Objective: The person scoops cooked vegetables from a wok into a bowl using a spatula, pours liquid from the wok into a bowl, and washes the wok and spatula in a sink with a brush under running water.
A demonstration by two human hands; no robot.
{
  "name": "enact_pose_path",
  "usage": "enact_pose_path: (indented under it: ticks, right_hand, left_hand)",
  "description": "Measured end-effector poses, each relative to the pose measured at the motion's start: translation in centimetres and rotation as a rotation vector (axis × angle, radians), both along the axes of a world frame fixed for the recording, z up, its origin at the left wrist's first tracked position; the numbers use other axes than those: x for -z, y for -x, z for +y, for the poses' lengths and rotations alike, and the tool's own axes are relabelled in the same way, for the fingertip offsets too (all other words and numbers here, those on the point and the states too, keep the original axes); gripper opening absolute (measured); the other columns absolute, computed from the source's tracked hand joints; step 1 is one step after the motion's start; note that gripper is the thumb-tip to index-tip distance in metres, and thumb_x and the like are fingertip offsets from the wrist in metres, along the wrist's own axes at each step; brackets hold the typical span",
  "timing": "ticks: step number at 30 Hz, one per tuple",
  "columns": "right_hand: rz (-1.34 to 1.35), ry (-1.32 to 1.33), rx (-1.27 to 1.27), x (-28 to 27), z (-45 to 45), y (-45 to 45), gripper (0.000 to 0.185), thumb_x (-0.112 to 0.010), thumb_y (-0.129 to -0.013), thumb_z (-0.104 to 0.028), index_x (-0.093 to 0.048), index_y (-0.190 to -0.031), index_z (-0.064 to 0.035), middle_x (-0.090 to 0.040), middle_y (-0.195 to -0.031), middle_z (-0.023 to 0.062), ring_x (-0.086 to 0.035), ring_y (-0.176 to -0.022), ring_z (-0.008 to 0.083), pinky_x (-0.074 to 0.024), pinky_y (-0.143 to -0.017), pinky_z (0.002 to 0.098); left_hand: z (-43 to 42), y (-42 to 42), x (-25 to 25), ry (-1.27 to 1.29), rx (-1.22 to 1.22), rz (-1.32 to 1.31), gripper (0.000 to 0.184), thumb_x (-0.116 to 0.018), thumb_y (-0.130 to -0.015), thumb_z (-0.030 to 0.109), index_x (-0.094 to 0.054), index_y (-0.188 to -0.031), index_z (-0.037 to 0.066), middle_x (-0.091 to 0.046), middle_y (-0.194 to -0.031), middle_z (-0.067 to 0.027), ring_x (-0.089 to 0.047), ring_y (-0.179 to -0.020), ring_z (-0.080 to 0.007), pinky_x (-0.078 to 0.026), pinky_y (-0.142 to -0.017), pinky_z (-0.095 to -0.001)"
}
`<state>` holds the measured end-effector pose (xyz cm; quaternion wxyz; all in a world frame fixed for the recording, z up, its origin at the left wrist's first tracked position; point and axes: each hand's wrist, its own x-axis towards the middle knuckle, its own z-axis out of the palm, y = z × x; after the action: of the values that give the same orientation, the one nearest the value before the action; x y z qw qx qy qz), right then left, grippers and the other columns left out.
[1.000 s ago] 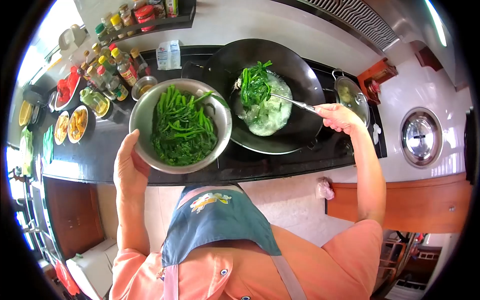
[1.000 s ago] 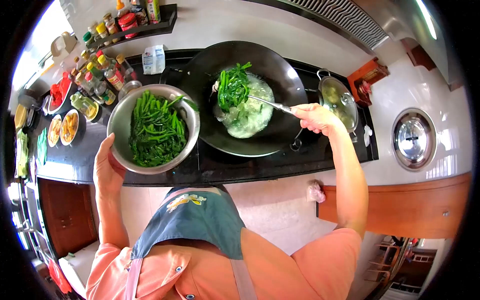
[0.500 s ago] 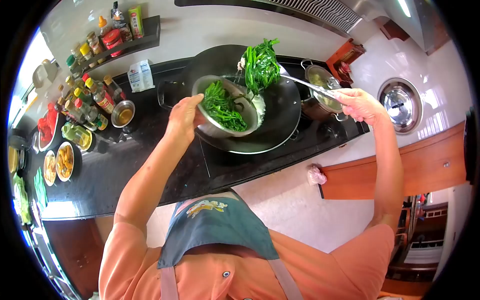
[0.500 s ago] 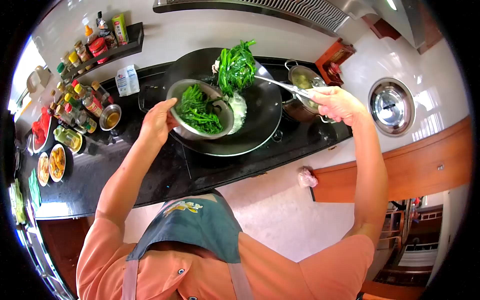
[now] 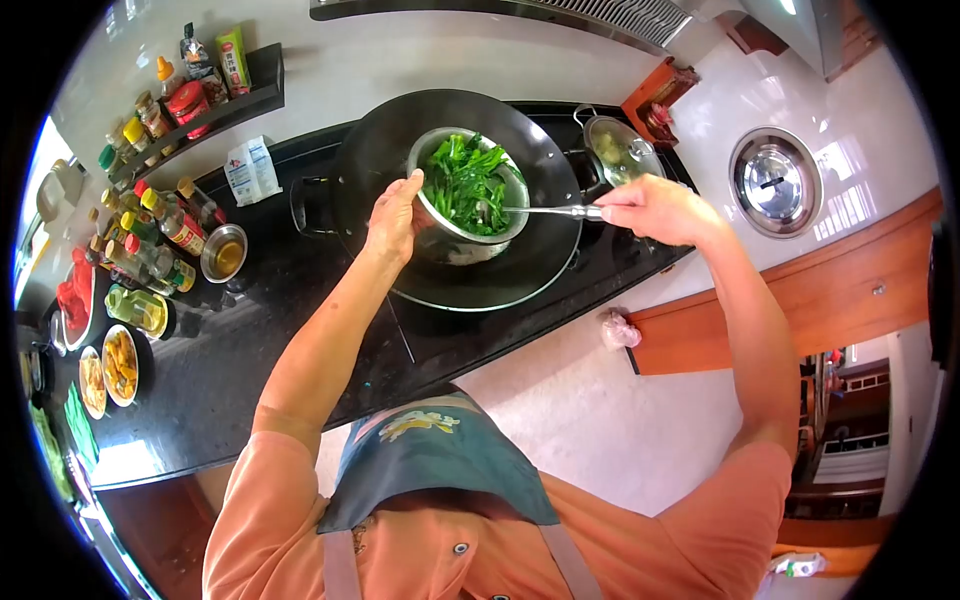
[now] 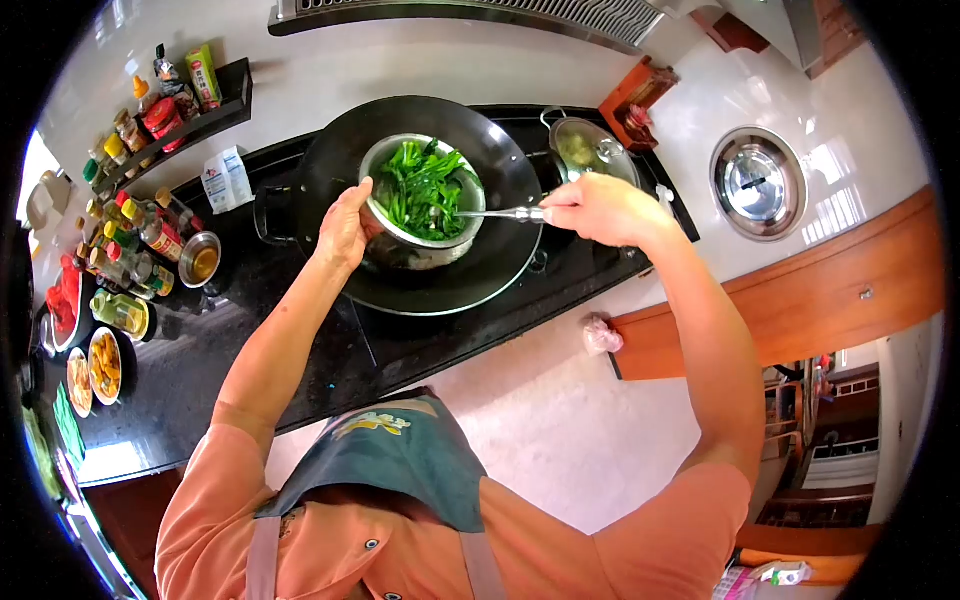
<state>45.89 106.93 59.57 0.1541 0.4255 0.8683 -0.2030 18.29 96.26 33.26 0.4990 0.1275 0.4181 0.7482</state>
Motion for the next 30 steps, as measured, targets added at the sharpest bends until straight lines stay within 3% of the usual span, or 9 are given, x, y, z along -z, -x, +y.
enact_pose_path:
  ticks: [2, 5, 9, 15, 16, 18, 21, 24, 30]
  right_hand:
    - [-0.048, -0.162, -0.147, -1.1, -0.1, 1.7, 0.031, -0.063, -0.091, -0.032, -0.073, -0.112, -0.0111, -0.070, -0.080, 0.0105, -0.064, -0.071, 0.0170, -0.0507, -0.070, 0.0333]
    - [-0.133, -0.237, -0.262, -3.4, 0.1, 4.6, 0.029, -0.065, -0.086, -0.035, -0.076, -0.102, -0.0127, -0.073, -0.089, 0.0128, -0.070, -0.083, 0.0267, -0.0526, -0.078, 0.0378]
    - [-0.337, -0.554, -0.283, -6.8, -4.0, 9.7, 0.021, -0.065, -0.085, -0.029, -0.076, -0.082, -0.0114, -0.072, -0.080, 0.0113, -0.069, -0.079, 0.0329, -0.0539, -0.073, 0.0403]
    - [-0.388, -0.882, -0.516, -7.4, -11.9, 12.8, 0.015, -0.061, -0.080, -0.011, -0.073, -0.072, -0.0067, -0.070, -0.074, 0.0139, -0.071, -0.077, 0.0294, -0.0558, -0.064, 0.0423]
    - [-0.284, -0.993, -0.561, -6.0, -12.4, 12.1, 0.012, -0.062, -0.081, -0.011, -0.073, -0.076, -0.0082, -0.070, -0.073, 0.0120, -0.070, -0.074, 0.0294, -0.0551, -0.063, 0.0422]
    - [-0.358, -0.931, -0.482, -6.0, -14.6, 11.3, 0.011, -0.062, -0.082, -0.011, -0.072, -0.083, -0.0063, -0.068, -0.073, 0.0116, -0.069, -0.073, 0.0297, -0.0540, -0.061, 0.0422]
    - [0.002, -1.176, -0.510, -4.3, -13.6, 7.3, 0.013, -0.060, -0.085, -0.009, -0.070, -0.093, -0.0061, -0.066, -0.075, 0.0111, -0.067, -0.074, 0.0294, -0.0531, -0.060, 0.0416]
    - [0.104, -1.116, -0.424, -2.6, -12.8, 4.8, 0.024, -0.062, -0.081, -0.006, -0.067, -0.104, -0.0080, -0.063, -0.074, 0.0088, -0.067, -0.072, 0.0259, -0.0536, -0.060, 0.0387]
    - [-0.049, -1.061, -0.426, 6.9, -11.3, 1.5, 0.052, -0.063, -0.082, -0.008, -0.056, -0.134, -0.0115, -0.057, -0.082, 0.0044, -0.064, -0.073, 0.0203, -0.0550, -0.059, 0.0317]
  left_hand:
    - [0.0, 0.1, 0.2, -0.008, 0.009, 0.041, 0.028, -0.065, -0.096, 0.036, -0.059, -0.079, 0.015, -0.062, -0.070, -0.0007, -0.059, -0.060, -0.0129, -0.047, -0.058, -0.0271]
    - [-0.1, -0.1, -0.1, 0.003, -0.003, 0.023, 0.029, -0.065, -0.096, 0.036, -0.057, -0.078, 0.015, -0.060, -0.066, -0.0005, -0.058, -0.058, -0.0128, -0.046, -0.056, -0.0279]
    - [0.9, -0.4, 0.1, 0.005, -0.046, 0.000, 0.025, -0.066, -0.095, 0.033, -0.056, -0.083, 0.013, -0.059, -0.066, 0.0002, -0.056, -0.053, -0.0126, -0.048, -0.054, -0.0264]
    - [2.5, 0.2, 0.2, 0.065, -0.083, -0.101, 0.023, -0.063, -0.097, 0.031, -0.062, -0.090, 0.010, -0.068, -0.076, -0.0073, -0.064, -0.064, -0.0203, -0.051, -0.062, -0.0329]
    - [2.3, 0.1, -0.5, 0.073, -0.086, -0.132, 0.022, -0.063, -0.097, 0.031, -0.063, -0.092, 0.009, -0.068, -0.078, -0.0076, -0.065, -0.066, -0.0211, -0.052, -0.064, -0.0332]
    - [1.9, 0.2, -1.2, 0.073, -0.093, -0.181, 0.023, -0.063, -0.096, 0.032, -0.065, -0.095, 0.009, -0.070, -0.081, -0.0078, -0.067, -0.070, -0.0220, -0.053, -0.067, -0.0339]
    - [0.7, 1.4, -1.0, 0.048, -0.082, -0.212, 0.025, -0.066, -0.095, 0.034, -0.066, -0.096, 0.009, -0.071, -0.083, -0.0066, -0.067, -0.071, -0.0214, -0.053, -0.068, -0.0345]
    - [-0.3, 2.0, -2.0, 0.059, -0.083, -0.193, 0.025, -0.067, -0.094, 0.034, -0.066, -0.095, 0.010, -0.071, -0.083, -0.0057, -0.067, -0.070, -0.0202, -0.052, -0.067, -0.0331]
    - [0.1, 3.3, -1.2, 0.009, -0.047, -0.005, 0.021, -0.067, -0.093, 0.032, -0.066, -0.089, 0.011, -0.070, -0.078, -0.0045, -0.066, -0.068, -0.0183, -0.050, -0.060, -0.0316]
